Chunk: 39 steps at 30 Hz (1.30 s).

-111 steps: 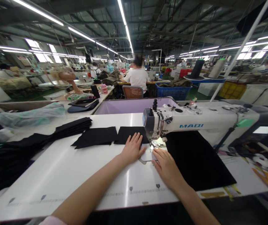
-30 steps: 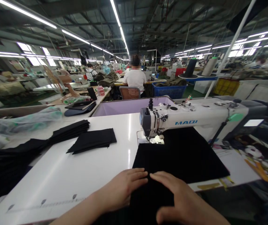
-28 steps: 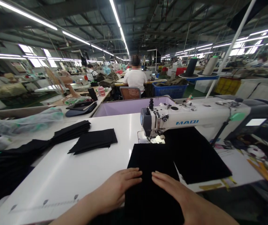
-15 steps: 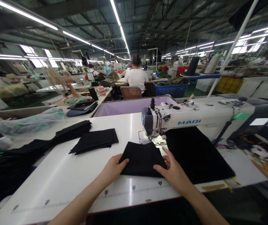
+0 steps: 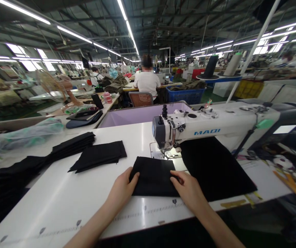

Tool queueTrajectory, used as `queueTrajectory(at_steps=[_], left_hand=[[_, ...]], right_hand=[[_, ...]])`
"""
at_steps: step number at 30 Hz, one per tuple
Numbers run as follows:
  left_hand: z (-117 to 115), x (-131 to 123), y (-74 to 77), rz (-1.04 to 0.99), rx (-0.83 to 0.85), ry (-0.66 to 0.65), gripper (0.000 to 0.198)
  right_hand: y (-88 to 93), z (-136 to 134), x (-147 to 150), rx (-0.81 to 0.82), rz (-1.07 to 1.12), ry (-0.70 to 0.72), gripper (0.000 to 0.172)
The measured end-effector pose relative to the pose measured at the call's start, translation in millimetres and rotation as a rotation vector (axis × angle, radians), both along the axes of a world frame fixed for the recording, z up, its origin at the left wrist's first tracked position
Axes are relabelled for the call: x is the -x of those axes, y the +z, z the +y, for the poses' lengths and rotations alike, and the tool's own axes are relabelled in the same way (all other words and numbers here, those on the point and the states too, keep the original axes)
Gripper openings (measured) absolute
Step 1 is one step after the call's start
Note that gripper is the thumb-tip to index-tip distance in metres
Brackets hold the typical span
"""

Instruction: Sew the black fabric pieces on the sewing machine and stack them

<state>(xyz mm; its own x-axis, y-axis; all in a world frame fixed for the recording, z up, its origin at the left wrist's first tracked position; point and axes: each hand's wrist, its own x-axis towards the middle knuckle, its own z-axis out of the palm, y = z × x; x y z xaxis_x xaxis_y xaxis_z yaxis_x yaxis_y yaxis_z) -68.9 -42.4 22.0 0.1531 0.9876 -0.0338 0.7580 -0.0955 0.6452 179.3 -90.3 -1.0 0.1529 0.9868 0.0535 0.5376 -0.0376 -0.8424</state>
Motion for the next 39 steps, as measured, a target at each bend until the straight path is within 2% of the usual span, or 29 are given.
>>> queueTrajectory(at_steps=[13,16,20,24,28,30,33,35,37,39], left_hand=[[5,-8,9.1,0.070,0.041,-0.016,0.018],[11,-7,12.0,0.099,0.020,0.042,0.023],[21,-2,11.5,0.187,0.001,0.126,0.028],[24,1,8.2,0.205,0.010,0.124,0.027],[22,1,7.6,0.251,0.015,0.107,0.024],[20,-1,9.4,0.294,0.018,0.092,0.020],[14,-5,12.5,0.387,-0.021,0.092,0.009],[11,-9,12.2,0.451,-0.168,-0.005,0.027],[9,-17,8.8,0.433,-0.326,-0.224,0.048],[8,-29,3.4,0.320,-0.367,-0.460,0.050]], right_hand=[[10.0,6,0,0.075,-0.124,0.021,0.035],[10.6,7,1,0.040,-0.204,0.063,0.033],[2.6,6,-1,-0.004,-0.268,0.082,0.031],[-8.1,8,-5,-0.007,-0.280,0.094,0.031],[-11.2,9,-7,-0.010,-0.297,0.110,0.029],[-10.2,6,-6,-0.041,-0.354,0.111,0.028],[-8.8,0,-5,-0.228,-0.524,0.109,0.026],[-9.9,-2,-6,-0.380,-0.603,0.131,0.025],[-12.7,-2,-6,-0.459,-0.591,0.176,0.025],[-15.9,3,-6,-0.462,-0.536,0.217,0.024]])
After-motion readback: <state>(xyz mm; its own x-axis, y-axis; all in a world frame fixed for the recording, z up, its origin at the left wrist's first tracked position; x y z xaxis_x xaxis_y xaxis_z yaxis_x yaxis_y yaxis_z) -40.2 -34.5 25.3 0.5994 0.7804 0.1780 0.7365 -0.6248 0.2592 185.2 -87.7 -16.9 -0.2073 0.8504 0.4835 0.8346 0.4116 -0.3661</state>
